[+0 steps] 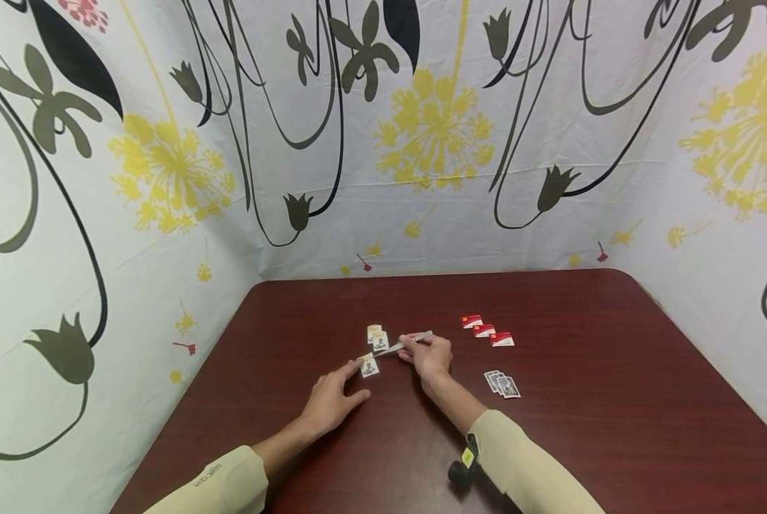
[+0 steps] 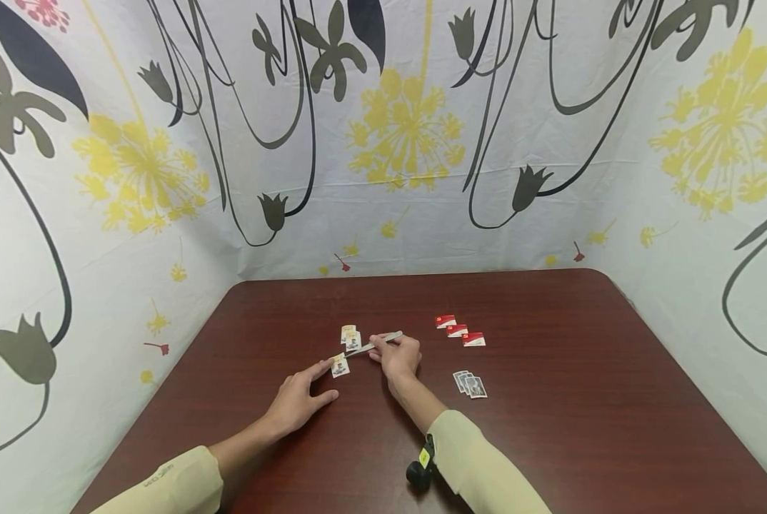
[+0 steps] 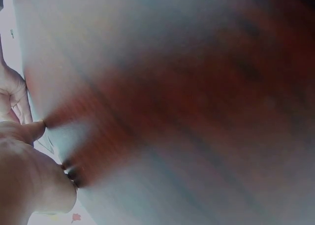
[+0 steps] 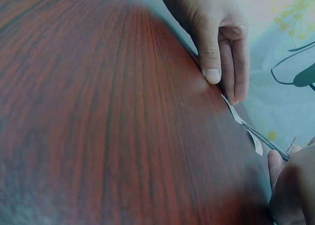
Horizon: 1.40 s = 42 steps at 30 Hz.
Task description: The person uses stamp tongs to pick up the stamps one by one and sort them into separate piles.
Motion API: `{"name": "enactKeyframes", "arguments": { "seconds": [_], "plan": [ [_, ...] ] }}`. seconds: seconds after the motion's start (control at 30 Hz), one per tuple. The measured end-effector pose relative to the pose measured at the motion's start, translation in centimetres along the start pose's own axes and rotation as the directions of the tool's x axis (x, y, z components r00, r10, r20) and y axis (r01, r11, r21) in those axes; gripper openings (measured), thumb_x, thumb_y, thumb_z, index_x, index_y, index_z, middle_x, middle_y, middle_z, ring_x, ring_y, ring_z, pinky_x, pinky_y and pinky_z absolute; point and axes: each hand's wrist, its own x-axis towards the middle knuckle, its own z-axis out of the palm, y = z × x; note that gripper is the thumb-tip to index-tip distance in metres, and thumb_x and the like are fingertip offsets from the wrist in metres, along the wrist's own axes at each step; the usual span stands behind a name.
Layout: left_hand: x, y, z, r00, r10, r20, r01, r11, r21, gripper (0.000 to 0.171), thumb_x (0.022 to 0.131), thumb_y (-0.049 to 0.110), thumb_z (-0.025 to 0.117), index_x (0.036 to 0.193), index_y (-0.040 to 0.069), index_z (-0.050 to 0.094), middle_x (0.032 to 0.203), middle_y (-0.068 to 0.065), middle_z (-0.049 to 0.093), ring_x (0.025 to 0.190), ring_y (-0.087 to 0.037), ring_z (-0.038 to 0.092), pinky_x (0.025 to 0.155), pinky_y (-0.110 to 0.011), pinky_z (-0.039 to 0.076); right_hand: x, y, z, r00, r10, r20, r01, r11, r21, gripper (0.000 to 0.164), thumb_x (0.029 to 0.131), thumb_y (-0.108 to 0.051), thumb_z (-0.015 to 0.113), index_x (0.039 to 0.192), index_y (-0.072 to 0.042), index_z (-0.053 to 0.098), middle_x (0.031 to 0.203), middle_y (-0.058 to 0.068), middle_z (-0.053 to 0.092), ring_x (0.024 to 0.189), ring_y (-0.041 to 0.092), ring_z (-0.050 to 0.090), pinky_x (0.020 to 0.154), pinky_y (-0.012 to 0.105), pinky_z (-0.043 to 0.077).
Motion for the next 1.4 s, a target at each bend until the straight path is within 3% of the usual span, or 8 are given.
{"name": "enactKeyframes", "arguments": {
  "seconds": [0.33,0.63,1.1,1.4],
  "plan": [
    [0.0,-0.1,0.1,1.000,-0.005,0.002,0.005,1.000,0.002,0.064,0.094,0.022,0.083,0.151,0.004,0.059,0.148,-0.024,0.060,0.138,-0.040,0.056,0.110,-0.059,0.046,-0.4,-0.4,-0.4,1.000,0.018,0.000,-0.018,1.000,-0.010,0.015,0.096,0.004,0.076,0.103,0.017,0.074,0.098,0.028,0.077,0.074,0.025,0.079,0.070,0.036,0.064],
    [-0.1,-0.1,0.1,1.000,-0.002,-0.009,0.002,1.000,0.006,0.064,0.094,0.023,0.083,0.150,0.004,0.059,0.147,-0.018,0.062,0.137,-0.037,0.058,0.109,-0.057,0.048,-0.1,-0.9,-0.9,0.999,0.015,-0.028,-0.013,0.998,0.061,0.018,0.094,0.008,0.075,0.107,0.020,0.072,0.090,0.024,0.077,0.063,0.015,0.075,0.065,0.029,0.063],
    [-0.2,-0.2,0.1,1.000,0.008,-0.001,-0.008,1.000,-0.002,0.065,0.094,0.021,0.083,0.150,0.001,0.058,0.149,-0.020,0.060,0.138,-0.040,0.056,0.110,-0.059,0.047,1.1,-2.0,-1.8,0.998,0.015,-0.066,-0.007,0.992,0.123,0.021,0.096,0.007,0.074,0.111,0.020,0.071,0.090,0.019,0.078,0.064,0.016,0.076,0.067,0.030,0.063],
    [-0.2,-0.2,0.0,1.000,-0.002,0.014,0.002,1.000,0.002,0.065,0.095,0.022,0.082,0.151,0.001,0.057,0.150,-0.021,0.059,0.140,-0.041,0.054,0.111,-0.059,0.045,2.3,-2.3,-2.3,0.994,0.022,-0.105,-0.011,0.994,0.104,0.026,0.095,0.006,0.075,0.115,0.021,0.068,0.089,0.018,0.078,0.063,0.014,0.076,0.066,0.030,0.063]
  ]
}}
